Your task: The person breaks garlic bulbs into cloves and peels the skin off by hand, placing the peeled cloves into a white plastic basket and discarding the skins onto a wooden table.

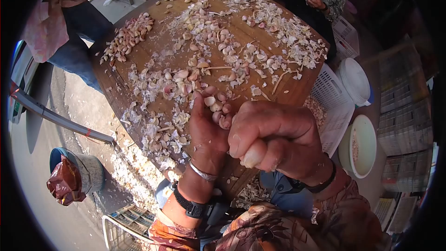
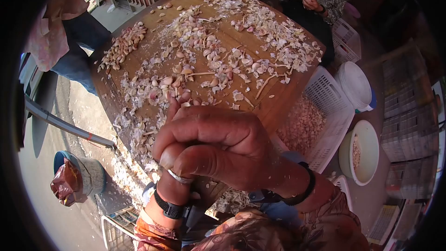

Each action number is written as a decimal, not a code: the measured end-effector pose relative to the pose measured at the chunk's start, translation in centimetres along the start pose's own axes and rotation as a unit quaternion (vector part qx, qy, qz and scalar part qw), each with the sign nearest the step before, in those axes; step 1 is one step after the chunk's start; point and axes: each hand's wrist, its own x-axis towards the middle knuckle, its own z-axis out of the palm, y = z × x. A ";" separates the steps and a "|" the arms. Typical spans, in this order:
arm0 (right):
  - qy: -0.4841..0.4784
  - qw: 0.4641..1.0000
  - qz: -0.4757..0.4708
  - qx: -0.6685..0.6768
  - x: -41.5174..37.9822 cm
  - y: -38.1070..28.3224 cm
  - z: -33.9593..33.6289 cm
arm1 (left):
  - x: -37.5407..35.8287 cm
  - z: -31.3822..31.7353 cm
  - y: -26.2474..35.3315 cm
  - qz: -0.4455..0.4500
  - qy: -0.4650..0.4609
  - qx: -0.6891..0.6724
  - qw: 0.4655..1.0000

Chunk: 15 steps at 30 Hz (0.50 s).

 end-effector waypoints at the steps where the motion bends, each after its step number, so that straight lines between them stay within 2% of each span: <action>1: 0.074 0.983 -0.003 -0.168 0.6 1.5 -1.2 | -0.2 1.1 0.1 0.009 0.046 -0.013 0.999; 3: 0.124 0.941 0.057 -0.308 0.9 5.7 -4.0 | 0.2 0.0 0.5 0.002 0.056 0.010 0.998; 5: 0.163 0.846 -0.027 -0.508 2.1 9.0 -8.4 | 1.3 -2.5 0.4 -0.073 -0.019 -0.014 0.997; 6: 0.163 0.845 -0.025 -0.508 2.7 10.3 -9.5 | 1.6 -2.7 0.3 -0.069 -0.011 -0.022 0.997; 8: 0.034 0.790 0.003 -0.612 4.0 12.2 -10.7 | 2.0 -2.8 0.7 -0.067 0.011 -0.038 0.997; 9: 0.034 0.791 0.004 -0.611 4.5 12.8 -11.1 | 2.1 -2.8 0.9 -0.064 0.034 -0.054 0.996; 11: -0.069 0.709 0.079 -0.697 5.6 13.6 -11.7 | 2.2 -2.6 1.4 -0.043 0.037 -0.040 0.998; 13: -0.078 0.700 0.096 -0.704 6.6 14.1 -12.4 | 2.0 -2.4 1.8 -0.021 0.038 -0.028 0.999; 15: -0.057 0.740 0.067 -0.666 7.0 13.6 -12.7 | 1.9 -1.9 1.9 -0.013 0.045 -0.024 0.999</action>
